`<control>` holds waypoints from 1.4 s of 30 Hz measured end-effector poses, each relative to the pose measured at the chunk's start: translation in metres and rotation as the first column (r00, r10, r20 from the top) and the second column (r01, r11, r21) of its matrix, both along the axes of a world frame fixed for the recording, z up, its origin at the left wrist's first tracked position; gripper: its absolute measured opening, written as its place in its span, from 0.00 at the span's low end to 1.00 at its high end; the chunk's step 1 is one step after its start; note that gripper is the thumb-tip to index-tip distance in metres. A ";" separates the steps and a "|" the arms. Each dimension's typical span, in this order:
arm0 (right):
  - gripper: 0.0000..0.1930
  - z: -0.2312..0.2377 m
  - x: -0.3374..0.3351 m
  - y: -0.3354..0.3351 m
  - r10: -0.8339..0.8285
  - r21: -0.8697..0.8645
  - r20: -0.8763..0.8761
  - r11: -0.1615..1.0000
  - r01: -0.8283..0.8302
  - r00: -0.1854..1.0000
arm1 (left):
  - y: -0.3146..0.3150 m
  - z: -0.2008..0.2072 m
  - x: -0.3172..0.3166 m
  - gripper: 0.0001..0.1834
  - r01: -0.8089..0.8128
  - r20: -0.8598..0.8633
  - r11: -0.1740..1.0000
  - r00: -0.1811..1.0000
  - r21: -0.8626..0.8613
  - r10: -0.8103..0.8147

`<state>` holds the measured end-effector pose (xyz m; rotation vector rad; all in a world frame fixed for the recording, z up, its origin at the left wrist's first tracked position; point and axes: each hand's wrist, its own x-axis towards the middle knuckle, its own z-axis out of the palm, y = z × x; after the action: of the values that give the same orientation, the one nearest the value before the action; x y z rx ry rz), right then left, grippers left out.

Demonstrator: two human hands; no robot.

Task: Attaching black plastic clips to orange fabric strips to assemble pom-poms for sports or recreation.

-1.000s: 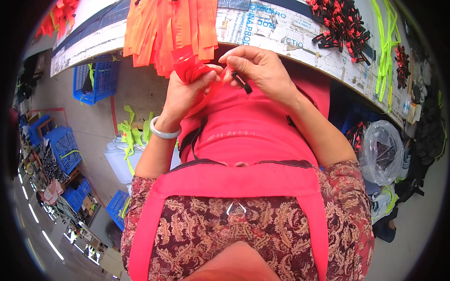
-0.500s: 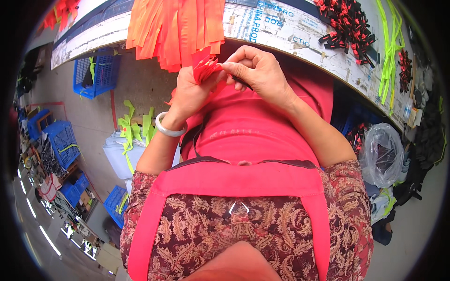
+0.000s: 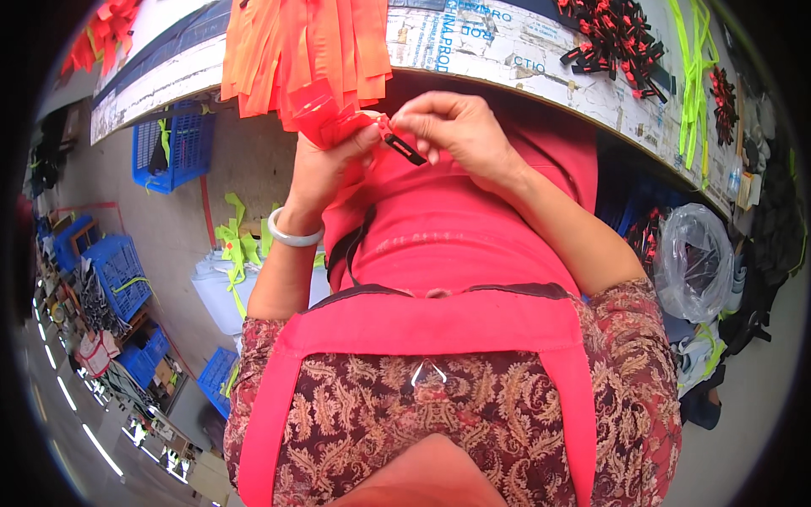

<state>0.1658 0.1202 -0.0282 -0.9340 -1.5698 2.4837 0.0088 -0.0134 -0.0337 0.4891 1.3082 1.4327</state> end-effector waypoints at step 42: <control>0.08 0.029 -0.004 -0.014 0.023 0.031 -0.056 0.999 -0.021 0.998 | -0.004 0.015 -0.022 0.07 0.219 0.110 0.976 0.970 -0.007 -0.217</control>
<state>0.1614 0.1067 0.0004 -0.8405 -1.6039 2.4704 -0.0131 -0.0179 -0.0186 0.5182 1.1429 1.2462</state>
